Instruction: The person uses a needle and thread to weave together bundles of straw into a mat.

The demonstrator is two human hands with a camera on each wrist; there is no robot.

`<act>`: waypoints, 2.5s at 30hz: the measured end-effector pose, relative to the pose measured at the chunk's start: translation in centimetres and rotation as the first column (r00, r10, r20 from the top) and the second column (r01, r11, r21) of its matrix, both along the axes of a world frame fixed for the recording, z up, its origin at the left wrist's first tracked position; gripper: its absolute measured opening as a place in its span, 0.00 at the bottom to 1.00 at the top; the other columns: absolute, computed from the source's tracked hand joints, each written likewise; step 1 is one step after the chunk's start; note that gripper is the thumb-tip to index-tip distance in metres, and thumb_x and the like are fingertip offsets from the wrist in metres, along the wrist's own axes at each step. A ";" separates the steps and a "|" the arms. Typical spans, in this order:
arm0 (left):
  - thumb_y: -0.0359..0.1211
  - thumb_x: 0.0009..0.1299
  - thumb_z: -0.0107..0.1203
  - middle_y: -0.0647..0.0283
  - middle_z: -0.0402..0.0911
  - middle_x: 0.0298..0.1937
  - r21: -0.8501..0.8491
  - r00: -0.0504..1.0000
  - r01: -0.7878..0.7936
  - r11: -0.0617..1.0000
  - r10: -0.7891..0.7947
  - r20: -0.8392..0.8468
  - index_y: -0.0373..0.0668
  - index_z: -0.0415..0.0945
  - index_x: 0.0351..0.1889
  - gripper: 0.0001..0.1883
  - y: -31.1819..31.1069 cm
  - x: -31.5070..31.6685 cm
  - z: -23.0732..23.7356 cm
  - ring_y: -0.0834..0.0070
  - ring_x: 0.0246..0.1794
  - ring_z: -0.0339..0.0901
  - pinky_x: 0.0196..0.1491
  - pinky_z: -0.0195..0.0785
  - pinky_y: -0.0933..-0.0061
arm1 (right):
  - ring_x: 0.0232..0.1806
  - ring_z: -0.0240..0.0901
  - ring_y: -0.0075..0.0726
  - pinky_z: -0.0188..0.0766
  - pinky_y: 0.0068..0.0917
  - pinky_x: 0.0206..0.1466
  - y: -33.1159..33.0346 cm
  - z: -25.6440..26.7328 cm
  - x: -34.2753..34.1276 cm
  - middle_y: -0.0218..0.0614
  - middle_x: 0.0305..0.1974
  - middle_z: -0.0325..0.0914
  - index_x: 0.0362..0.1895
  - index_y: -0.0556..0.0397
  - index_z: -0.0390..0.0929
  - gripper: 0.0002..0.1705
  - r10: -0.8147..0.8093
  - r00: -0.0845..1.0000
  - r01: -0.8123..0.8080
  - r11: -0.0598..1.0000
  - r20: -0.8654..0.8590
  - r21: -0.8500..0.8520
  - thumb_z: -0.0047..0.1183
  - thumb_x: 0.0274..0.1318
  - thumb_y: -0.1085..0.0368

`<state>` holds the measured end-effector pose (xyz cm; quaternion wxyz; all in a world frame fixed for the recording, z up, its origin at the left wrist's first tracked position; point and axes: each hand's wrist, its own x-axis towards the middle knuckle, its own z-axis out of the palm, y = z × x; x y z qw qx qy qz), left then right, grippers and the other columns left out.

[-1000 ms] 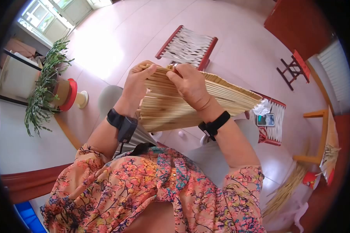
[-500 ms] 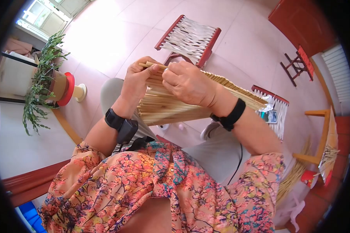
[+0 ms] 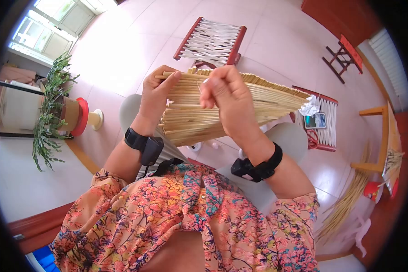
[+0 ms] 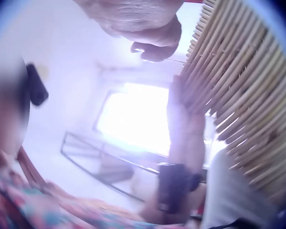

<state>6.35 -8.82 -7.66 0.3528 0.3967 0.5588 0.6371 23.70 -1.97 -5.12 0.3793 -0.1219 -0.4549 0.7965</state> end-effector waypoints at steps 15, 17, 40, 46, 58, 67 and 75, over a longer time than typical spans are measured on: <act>0.33 0.64 0.57 0.68 0.78 0.30 -0.034 0.979 0.110 0.993 -0.102 0.174 0.38 0.77 0.34 0.08 0.7 0.1 0.4 0.86 0.32 0.72 0.36 0.64 0.84 | 0.20 0.53 0.17 0.58 0.19 0.25 -1.2 4.0 9.1 0.27 0.21 0.63 0.34 0.50 0.66 0.06 -0.444 0.891 0.442 0.896 0.098 0.036 0.43 0.63 0.62; 0.34 0.62 0.59 0.67 0.79 0.32 0.012 0.971 0.161 0.987 -0.161 0.178 0.39 0.78 0.37 0.09 0.7 -0.2 0.8 0.83 0.36 0.72 0.42 0.64 0.81 | 0.21 0.57 0.19 0.62 0.20 0.27 -0.1 2.7 9.0 0.30 0.24 0.67 0.37 0.50 0.67 0.06 -0.556 0.827 0.554 0.831 0.088 0.049 0.44 0.63 0.62; 0.29 0.64 0.55 0.67 0.78 0.38 -0.048 0.939 0.332 0.942 -0.335 -0.079 0.37 0.76 0.41 0.09 1.6 1.2 0.5 0.83 0.40 0.73 0.46 0.64 0.82 | 0.22 0.59 0.16 0.59 0.13 0.26 -4.9 3.4 11.8 0.35 0.28 0.73 0.38 0.58 0.68 0.04 -0.452 0.881 0.392 0.862 0.138 0.320 0.46 0.60 0.71; 0.25 0.63 0.54 0.63 0.79 0.39 -0.003 0.969 0.236 0.972 -0.235 0.069 0.38 0.69 0.53 0.19 1.4 1.9 0.8 0.79 0.45 0.73 0.50 0.65 0.80 | 0.23 0.61 0.16 0.60 0.12 0.27 -4.3 3.7 11.6 0.34 0.27 0.73 0.38 0.58 0.68 0.03 -0.469 0.867 0.372 0.834 0.168 0.409 0.46 0.60 0.73; 0.23 0.62 0.54 0.54 0.78 0.45 0.035 0.961 0.184 0.982 -0.188 0.205 0.41 0.60 0.62 0.29 1.1 2.4 1.1 0.74 0.47 0.74 0.52 0.66 0.76 | 0.21 0.62 0.17 0.63 0.14 0.27 -3.7 2.7 11.8 0.35 0.27 0.74 0.39 0.59 0.69 0.04 -0.502 0.855 0.438 0.833 0.129 0.337 0.46 0.60 0.72; 0.23 0.63 0.54 0.58 0.78 0.44 -0.029 0.959 0.230 0.973 -0.221 0.177 0.42 0.66 0.59 0.25 1.4 1.5 0.7 0.76 0.46 0.73 0.51 0.65 0.78 | 0.24 0.70 0.21 0.69 0.17 0.31 -2.6 3.0 10.5 0.34 0.27 0.74 0.38 0.59 0.70 0.05 -0.718 0.686 0.635 0.668 0.113 0.388 0.47 0.60 0.70; 0.24 0.62 0.55 0.63 0.79 0.42 0.002 0.955 0.243 0.970 -0.240 0.175 0.40 0.73 0.47 0.14 1.7 1.6 0.7 0.78 0.44 0.73 0.50 0.65 0.78 | 0.19 0.70 0.21 0.68 0.17 0.24 0.2 -0.6 7.4 0.32 0.23 0.73 0.42 0.51 0.68 0.07 -0.388 0.862 0.348 0.921 0.326 0.176 0.44 0.63 0.63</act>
